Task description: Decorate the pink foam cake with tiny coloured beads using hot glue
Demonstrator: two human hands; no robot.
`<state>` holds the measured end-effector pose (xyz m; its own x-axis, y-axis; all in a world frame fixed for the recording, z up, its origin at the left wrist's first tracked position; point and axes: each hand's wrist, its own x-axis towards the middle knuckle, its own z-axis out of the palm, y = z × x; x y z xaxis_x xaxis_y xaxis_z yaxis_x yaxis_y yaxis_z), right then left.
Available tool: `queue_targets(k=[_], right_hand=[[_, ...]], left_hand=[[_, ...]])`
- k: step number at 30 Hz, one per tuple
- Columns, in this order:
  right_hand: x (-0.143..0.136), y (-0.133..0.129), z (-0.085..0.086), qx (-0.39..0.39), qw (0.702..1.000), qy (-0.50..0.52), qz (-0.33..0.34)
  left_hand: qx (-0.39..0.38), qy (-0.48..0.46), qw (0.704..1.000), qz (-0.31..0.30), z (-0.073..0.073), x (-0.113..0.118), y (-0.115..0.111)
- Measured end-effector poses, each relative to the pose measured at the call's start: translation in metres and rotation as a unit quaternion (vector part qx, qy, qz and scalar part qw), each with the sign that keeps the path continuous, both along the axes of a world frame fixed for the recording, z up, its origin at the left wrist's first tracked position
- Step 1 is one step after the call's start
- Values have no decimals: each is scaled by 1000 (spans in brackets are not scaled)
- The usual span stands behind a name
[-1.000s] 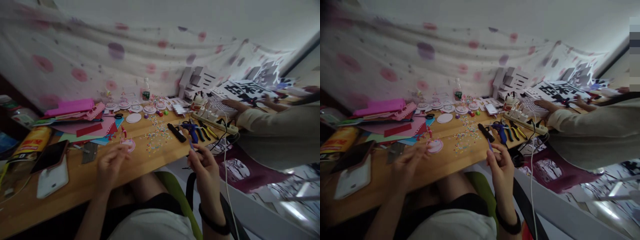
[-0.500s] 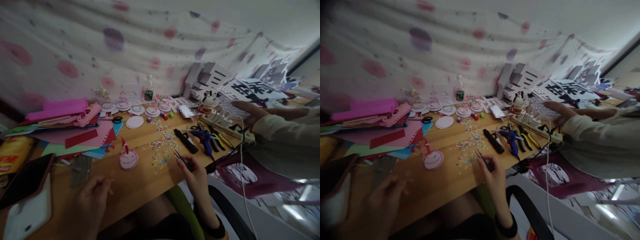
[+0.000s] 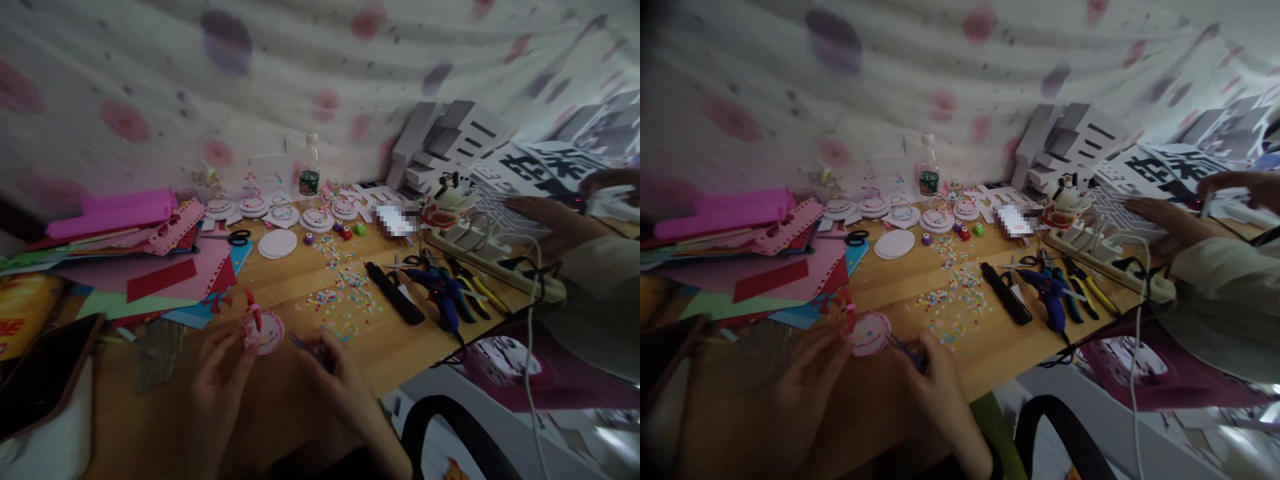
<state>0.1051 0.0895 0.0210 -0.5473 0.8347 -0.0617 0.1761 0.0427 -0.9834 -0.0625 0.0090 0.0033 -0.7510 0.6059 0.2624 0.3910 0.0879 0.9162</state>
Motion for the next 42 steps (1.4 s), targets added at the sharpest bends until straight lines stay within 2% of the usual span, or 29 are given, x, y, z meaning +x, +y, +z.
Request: queue_targets(k=[4, 7, 11, 15, 18, 23, 28, 33, 42], right_hand=[[-6, 9, -6, -28, 999, 16, -2], [-4, 10, -7, -18, 1000, 20, 1], [-3, 10, -3, 21, 1000, 4, 2], [-2, 11, -2, 58, 998, -6, -17], [0, 11, -1, 60, 998, -5, -20], [1, 12, 0, 51, 999, 1, -8], [1, 16, 0, 62, 998, -1, -6], [2, 15, 6, 24, 1000, 1, 15], [-3, 15, 6, 33, 999, 6, 12]], left_hand=[[5, -25, 999, -27, -12, 3, 3], [2, 12, 1000, -28, -18, 2, 3], [-34, 70, 997, -10, -16, -2, 7], [-82, 55, 993, -71, -16, -1, 17], [-96, 20, 993, -71, -16, 4, 24], [-96, -24, 994, -41, -10, 8, 24], [-105, -74, 989, -71, 2, 7, 18], [-113, -84, 988, -67, 12, 7, 16], [-125, -94, 986, -59, 15, 9, 16]])
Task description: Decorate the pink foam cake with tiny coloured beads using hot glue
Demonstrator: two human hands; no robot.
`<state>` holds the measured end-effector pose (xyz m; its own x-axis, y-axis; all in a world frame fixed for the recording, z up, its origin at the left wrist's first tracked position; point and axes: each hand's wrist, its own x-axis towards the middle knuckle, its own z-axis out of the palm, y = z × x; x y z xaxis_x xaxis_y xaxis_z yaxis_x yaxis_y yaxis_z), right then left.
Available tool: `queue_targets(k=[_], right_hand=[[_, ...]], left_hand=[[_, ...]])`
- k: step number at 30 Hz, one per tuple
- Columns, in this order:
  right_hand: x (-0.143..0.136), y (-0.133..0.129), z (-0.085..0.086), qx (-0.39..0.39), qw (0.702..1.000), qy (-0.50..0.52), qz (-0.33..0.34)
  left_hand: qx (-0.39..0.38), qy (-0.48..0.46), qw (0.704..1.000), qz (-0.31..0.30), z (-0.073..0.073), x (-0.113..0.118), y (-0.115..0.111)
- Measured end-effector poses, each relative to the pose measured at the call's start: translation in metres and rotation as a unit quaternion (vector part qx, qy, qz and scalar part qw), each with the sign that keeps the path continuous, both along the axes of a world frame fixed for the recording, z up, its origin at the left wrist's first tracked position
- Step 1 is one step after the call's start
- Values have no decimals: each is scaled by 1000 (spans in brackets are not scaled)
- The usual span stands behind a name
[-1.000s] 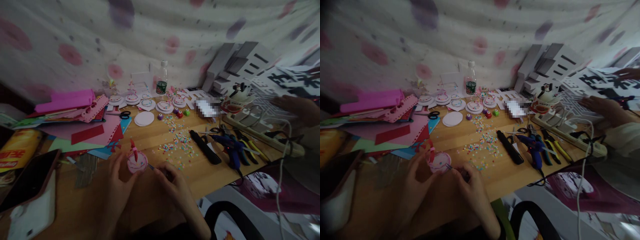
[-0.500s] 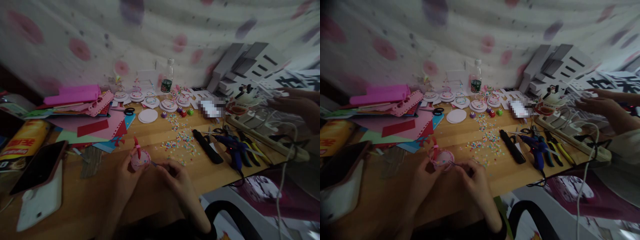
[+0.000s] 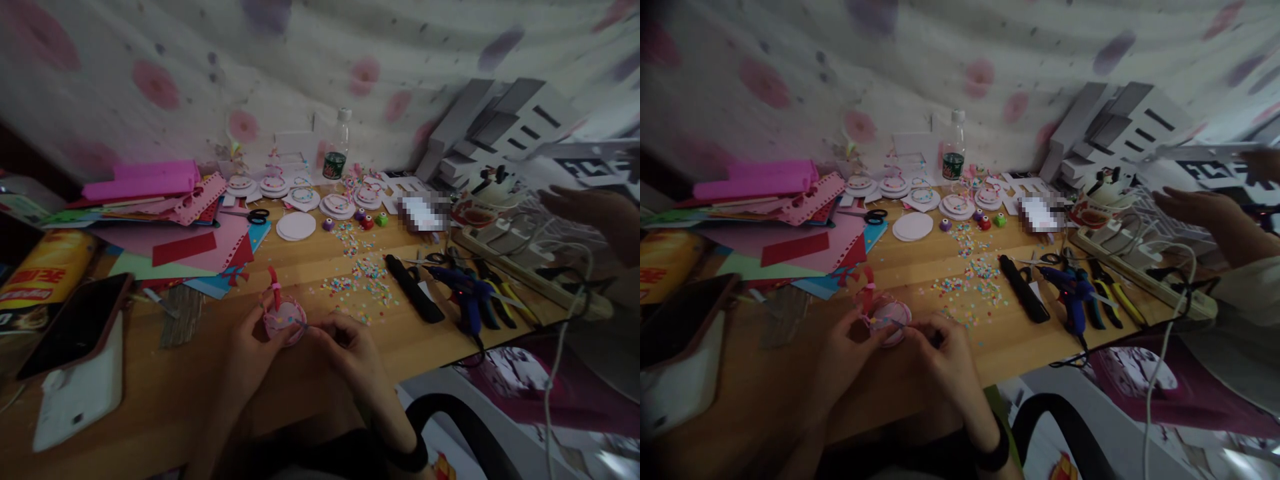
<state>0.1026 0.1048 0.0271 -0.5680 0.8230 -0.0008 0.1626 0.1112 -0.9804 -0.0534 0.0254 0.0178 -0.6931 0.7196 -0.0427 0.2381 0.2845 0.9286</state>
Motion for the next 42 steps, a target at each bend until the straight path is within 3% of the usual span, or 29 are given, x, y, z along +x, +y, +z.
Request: queue_targets(k=[8, 16, 22, 32, 42], right_hand=[[-1, -2, -1, -1, 1000, 5, 3], [1, -1, 1, 27, 1000, 2, -1], [0, 1, -2, 16, 1000, 0, 9], [-5, 0, 3, 24, 999, -8, 25], [-11, -5, 7, 52, 998, -4, 33]], left_hand=[[-2, 7, 1000, -8, 3, 2, 0], [19, 32, 999, -26, -8, -1, -1], [29, 32, 999, -29, -7, 0, -2], [46, 3, 999, 13, -1, -2, -11], [37, -62, 997, -1, -6, -6, -19]])
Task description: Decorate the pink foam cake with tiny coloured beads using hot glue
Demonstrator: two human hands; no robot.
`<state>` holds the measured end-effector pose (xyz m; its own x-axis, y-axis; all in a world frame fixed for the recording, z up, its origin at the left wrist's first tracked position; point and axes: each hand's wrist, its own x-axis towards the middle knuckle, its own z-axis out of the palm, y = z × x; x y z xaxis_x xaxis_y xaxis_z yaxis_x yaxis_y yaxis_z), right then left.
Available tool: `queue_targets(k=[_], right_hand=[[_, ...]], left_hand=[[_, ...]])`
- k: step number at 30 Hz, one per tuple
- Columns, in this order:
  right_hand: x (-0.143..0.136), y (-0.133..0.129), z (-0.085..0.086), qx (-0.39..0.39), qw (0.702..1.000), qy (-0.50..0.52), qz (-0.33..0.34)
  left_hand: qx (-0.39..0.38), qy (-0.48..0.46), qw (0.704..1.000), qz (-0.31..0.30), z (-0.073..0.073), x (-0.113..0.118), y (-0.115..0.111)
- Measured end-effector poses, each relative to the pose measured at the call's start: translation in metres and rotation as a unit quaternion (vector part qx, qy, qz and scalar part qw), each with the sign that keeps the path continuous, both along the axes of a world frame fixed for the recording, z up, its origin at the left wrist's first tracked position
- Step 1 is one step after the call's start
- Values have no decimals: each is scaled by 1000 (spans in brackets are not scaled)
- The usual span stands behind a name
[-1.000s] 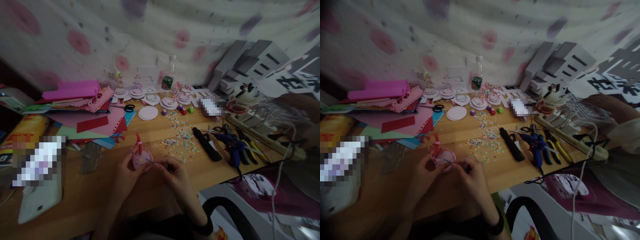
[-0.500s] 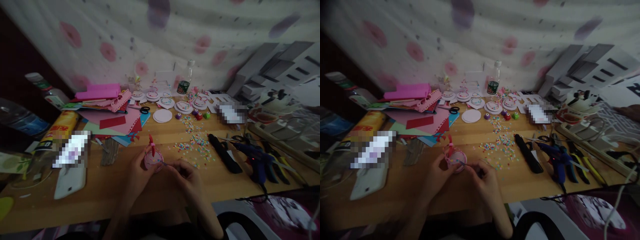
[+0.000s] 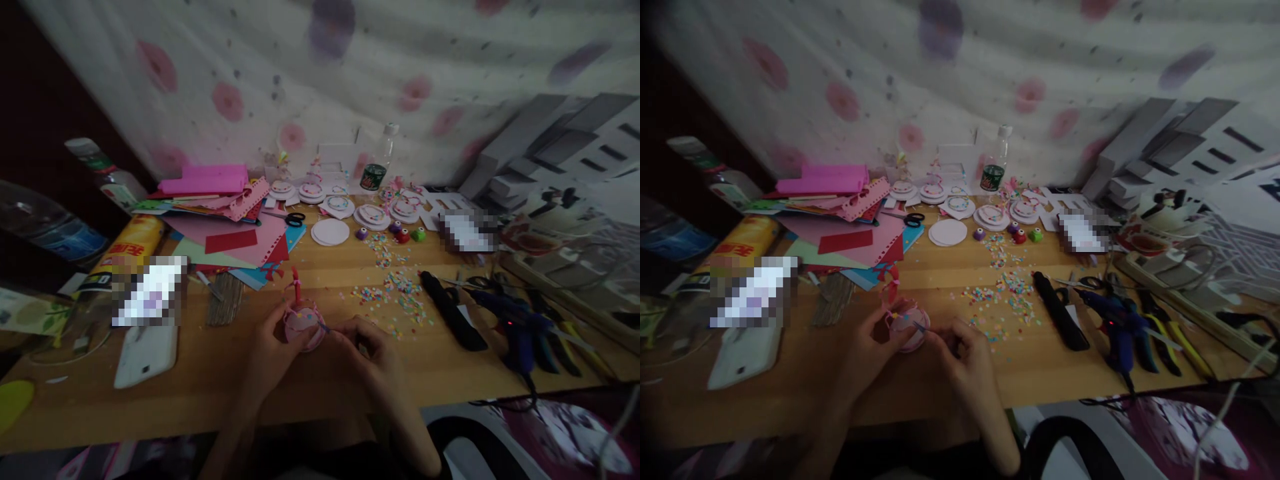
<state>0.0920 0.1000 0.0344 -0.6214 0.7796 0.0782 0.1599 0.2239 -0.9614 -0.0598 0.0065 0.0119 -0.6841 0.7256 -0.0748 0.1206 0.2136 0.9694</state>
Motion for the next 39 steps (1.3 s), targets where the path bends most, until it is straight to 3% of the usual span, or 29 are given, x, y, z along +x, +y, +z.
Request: queue_targets(k=[9, 39], right_hand=[[-2, -4, 1, -26, 1000, -3, 2], [-1, -6, 2, 52, 999, -9, -11]], left_hand=[[8, -17, 1000, -22, -15, -1, -5], [20, -36, 998, -39, -6, 2, -5]])
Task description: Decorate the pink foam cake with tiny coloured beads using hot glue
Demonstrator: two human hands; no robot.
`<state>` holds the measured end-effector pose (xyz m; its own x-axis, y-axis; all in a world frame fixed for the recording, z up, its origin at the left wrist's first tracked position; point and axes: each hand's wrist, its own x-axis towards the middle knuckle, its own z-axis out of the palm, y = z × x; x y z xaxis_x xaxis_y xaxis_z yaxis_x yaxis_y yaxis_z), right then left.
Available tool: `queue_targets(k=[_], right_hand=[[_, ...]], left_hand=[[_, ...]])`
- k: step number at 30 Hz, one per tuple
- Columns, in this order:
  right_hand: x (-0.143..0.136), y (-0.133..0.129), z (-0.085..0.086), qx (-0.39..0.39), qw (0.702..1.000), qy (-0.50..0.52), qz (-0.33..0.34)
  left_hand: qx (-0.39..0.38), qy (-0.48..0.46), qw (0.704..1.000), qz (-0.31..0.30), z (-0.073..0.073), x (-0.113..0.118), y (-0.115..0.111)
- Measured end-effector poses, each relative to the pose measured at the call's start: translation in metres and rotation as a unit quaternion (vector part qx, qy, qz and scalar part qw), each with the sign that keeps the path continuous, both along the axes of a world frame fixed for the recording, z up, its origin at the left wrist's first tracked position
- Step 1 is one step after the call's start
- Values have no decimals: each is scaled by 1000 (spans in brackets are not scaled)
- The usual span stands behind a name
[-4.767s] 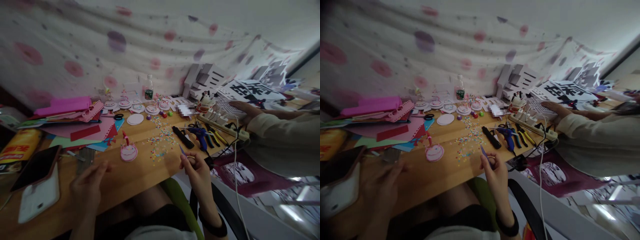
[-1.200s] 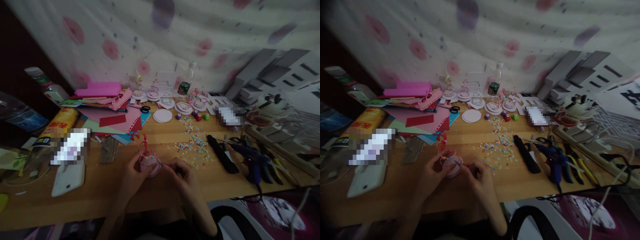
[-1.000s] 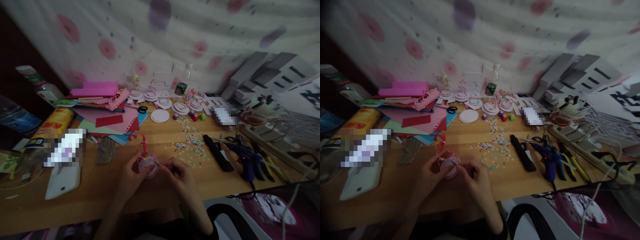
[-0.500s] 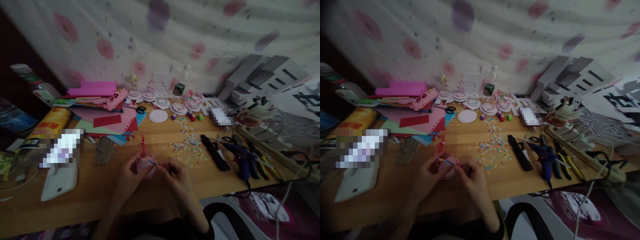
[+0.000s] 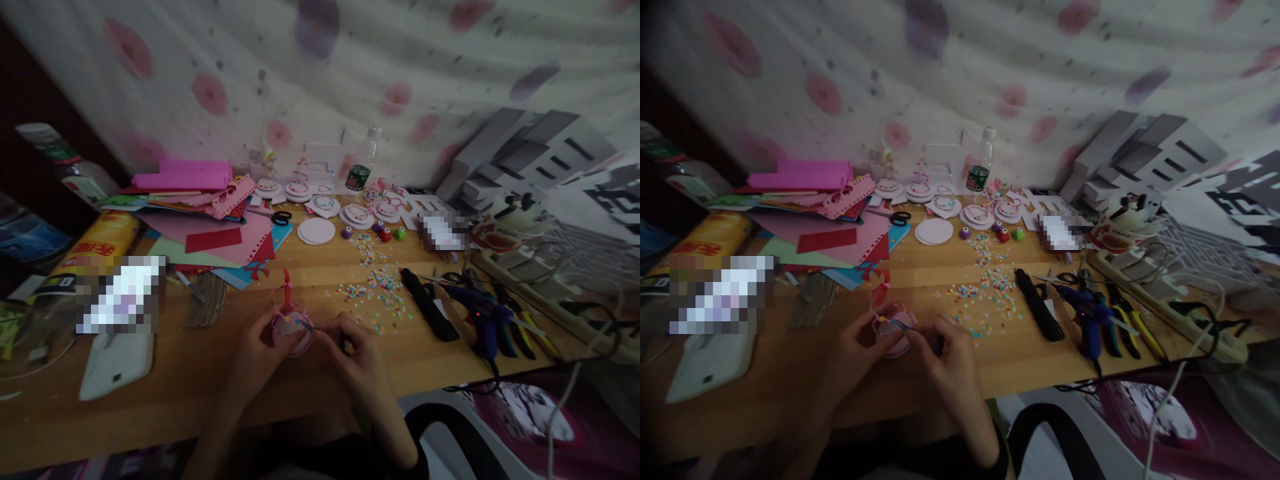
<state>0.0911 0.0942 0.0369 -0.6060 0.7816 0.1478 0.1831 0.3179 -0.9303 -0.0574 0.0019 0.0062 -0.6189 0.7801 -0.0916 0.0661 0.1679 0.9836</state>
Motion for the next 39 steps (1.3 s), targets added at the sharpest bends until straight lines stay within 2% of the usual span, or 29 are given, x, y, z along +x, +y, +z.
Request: queue_targets(k=[14, 18, 22, 29, 35, 39], right_hand=[[-1, 1, -1, 6, 1000, 9, 12], [-1, 0, -1, 39, 999, 5, 6], [-1, -2, 0, 84, 996, 1, 1], [2, -4, 0, 163, 986, -19, 16], [4, -4, -3, 232, 971, -47, 18], [5, -5, -2, 244, 968, -59, 6]], left_hand=[[-3, 27, 1000, -8, -6, -2, -1], [-4, 47, 999, -8, -7, -2, 0], [4, 106, 994, -7, -10, -1, -1], [15, 222, 973, -56, -16, -2, -3], [16, 249, 966, -64, -15, -2, -3], [23, 254, 964, -70, -12, -1, -2]])
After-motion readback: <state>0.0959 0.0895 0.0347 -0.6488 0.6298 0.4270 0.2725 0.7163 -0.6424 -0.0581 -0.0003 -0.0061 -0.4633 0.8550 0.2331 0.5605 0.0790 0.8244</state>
